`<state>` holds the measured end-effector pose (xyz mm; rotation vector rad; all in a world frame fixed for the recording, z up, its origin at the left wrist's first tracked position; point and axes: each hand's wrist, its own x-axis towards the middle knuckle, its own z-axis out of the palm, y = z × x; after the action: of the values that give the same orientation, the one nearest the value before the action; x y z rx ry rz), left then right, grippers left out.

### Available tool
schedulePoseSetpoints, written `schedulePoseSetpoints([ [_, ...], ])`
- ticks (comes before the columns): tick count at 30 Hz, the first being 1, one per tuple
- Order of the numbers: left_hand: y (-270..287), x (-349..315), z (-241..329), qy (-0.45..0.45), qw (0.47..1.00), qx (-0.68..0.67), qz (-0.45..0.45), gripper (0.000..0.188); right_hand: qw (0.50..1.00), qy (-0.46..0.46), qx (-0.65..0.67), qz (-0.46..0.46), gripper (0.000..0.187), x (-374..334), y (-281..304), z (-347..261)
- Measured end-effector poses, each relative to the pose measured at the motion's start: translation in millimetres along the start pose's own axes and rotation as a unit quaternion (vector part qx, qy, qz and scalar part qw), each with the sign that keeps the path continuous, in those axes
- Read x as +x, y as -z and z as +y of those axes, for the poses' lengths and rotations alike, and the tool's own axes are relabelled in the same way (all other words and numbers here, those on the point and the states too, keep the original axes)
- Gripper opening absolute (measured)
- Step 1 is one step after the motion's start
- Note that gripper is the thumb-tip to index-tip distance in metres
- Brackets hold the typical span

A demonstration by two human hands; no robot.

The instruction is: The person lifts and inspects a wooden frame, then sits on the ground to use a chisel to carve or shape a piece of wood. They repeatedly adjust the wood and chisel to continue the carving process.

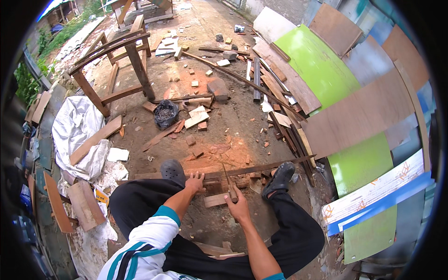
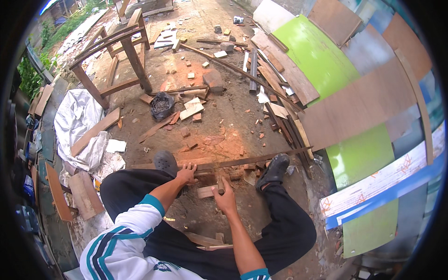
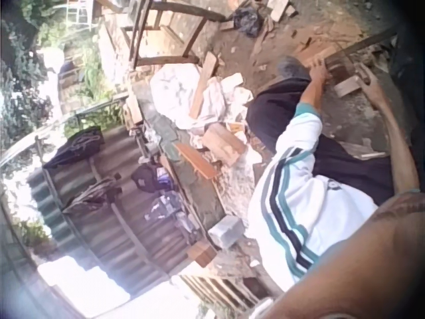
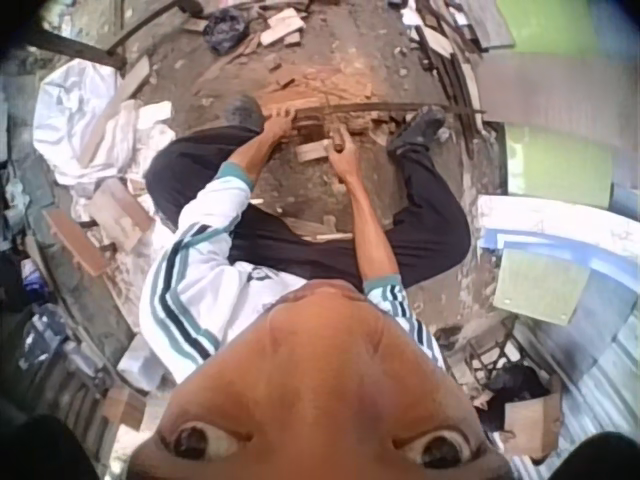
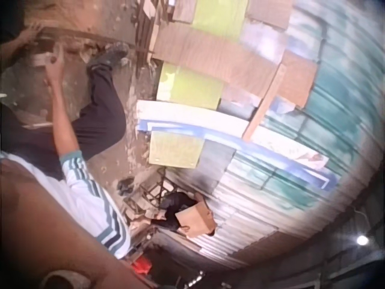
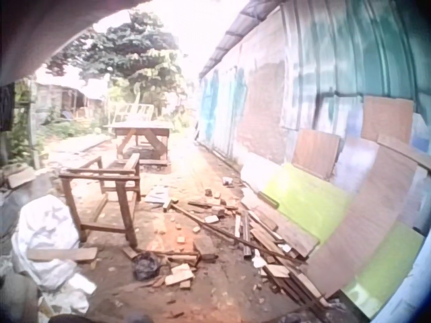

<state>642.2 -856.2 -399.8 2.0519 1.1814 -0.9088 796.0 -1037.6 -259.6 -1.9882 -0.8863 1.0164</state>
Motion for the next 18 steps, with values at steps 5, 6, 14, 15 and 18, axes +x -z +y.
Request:
schedulePoseSetpoints([
  [5, -7, 3, -20, -0.001, 1.0, 0.001, -0.009, 0.101, 0.998, -0.049, -0.02, -0.032, 0.063, -38, 14, -33],
  [6, -6, 5, -16, -0.012, 1.0, -0.002, -0.012, 0.103, 0.998, -0.044, -0.025, -0.029, 0.061, -54, 24, -38],
  [14, -9, 10, -13, -0.025, 0.999, 0.021, -0.022, 0.107, 0.996, -0.062, -0.05, -0.037, 0.066, -5, 2, -27],
  [15, -5, 12, -15, -0.022, 0.999, 0.02, -0.029, 0.107, 0.998, -0.052, -0.035, -0.022, 0.065, -2, 0, -21],
  [18, 1, 11, -10, -0.028, 0.999, 0.024, -0.039, 0.105, 0.998, -0.051, -0.009, 0.023, 0.061, -10, 3, -1],
])
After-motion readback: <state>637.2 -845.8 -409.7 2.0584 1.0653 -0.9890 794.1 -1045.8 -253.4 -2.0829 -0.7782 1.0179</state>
